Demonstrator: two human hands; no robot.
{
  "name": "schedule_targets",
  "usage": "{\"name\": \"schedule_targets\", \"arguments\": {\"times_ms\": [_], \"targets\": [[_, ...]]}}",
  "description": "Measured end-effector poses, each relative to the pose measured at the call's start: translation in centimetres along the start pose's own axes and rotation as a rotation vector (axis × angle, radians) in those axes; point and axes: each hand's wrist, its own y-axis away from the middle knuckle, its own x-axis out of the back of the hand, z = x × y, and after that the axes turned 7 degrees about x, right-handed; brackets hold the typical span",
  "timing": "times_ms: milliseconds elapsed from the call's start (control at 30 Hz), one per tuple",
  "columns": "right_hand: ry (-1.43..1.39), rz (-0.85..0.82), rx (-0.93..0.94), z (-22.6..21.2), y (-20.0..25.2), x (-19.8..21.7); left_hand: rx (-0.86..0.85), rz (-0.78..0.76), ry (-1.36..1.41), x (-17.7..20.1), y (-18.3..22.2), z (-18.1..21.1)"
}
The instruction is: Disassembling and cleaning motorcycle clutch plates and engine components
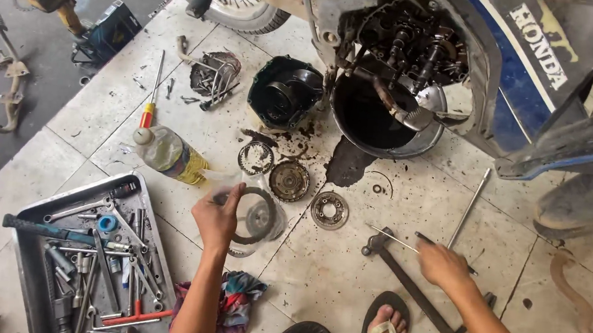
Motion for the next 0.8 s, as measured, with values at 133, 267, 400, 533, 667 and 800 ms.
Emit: {"name": "schedule_targets", "arguments": {"times_ms": [133, 267, 400, 533, 667, 800], "targets": [[0.086, 0.023, -0.128, -3.8, 0.8, -0.9, 0.089, -0.066, 0.159, 0.1, 0.9, 1.3], [-0.483, 0.070, 0.183, -17.6, 5.6, 6.7, 0.122, -0.114, 0.152, -1.5, 2.1, 2.0], [-0.675, 0.163, 0.570, -25.9, 6.3, 6.8, 0.163, -0.131, 0.133, -2.4, 3.9, 2.6], [-0.799, 0.338, 0.635, -28.4, 6.3, 5.8, 0.092, -0.088, 0.132, -2.5, 5.2, 2.7], [-0.846, 0.322, 0.525, -29.8, 5.6, 5.5, 0.018, -0.061, 0.224, -3.7, 5.8, 1.3], [-0.704, 0.383, 0.505, -30.4, 4.7, 4.3, -0.050, 0.012, 0.252, -3.6, 6.1, 1.5]]}}
